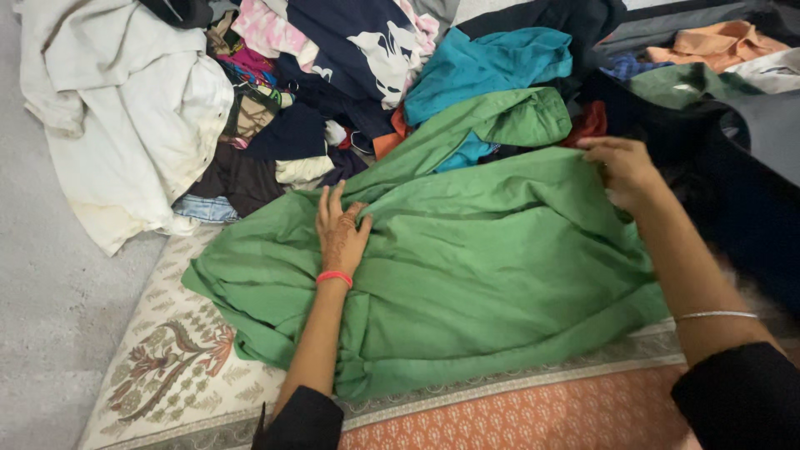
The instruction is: The person sorts through a pile of clothes on a bed, unfolding and flattening a green shirt by hand.
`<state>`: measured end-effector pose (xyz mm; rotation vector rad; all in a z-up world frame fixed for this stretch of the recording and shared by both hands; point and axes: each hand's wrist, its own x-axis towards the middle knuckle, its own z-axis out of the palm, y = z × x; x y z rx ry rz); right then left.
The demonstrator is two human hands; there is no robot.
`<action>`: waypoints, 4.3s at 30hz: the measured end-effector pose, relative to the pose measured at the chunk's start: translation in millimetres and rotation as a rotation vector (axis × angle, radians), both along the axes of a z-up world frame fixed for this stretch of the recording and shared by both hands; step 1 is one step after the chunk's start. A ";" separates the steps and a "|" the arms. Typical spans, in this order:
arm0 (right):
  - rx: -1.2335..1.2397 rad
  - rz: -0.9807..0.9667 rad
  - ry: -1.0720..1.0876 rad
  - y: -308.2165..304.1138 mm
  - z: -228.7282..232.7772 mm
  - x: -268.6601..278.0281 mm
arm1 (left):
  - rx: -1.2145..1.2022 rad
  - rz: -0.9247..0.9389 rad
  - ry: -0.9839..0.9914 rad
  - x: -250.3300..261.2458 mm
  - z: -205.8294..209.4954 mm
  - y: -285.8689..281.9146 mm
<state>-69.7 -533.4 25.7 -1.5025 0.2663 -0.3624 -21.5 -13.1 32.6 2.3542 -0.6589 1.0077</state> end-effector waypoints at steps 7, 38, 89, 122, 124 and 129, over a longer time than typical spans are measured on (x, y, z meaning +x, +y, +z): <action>-0.048 0.064 -0.207 8.0 84.3 -67.7 | -0.068 -0.057 -0.041 -4.0 16.2 18.4; -1.062 -0.312 -0.317 136.6 47.0 2.3 | 0.284 0.260 -0.009 162.4 42.8 -88.2; -1.364 -0.302 -0.575 151.9 46.9 19.5 | 0.071 0.221 0.027 48.1 29.1 134.0; -1.209 0.665 -0.480 554.8 54.2 -99.9 | -0.639 -0.014 0.881 -10.9 23.3 251.2; -1.302 0.533 -0.579 562.0 41.7 -104.1 | -0.590 -0.118 0.779 -19.5 11.6 251.6; -0.947 0.551 -0.717 549.6 55.7 -109.0 | -0.620 -0.181 0.667 -17.2 8.4 267.3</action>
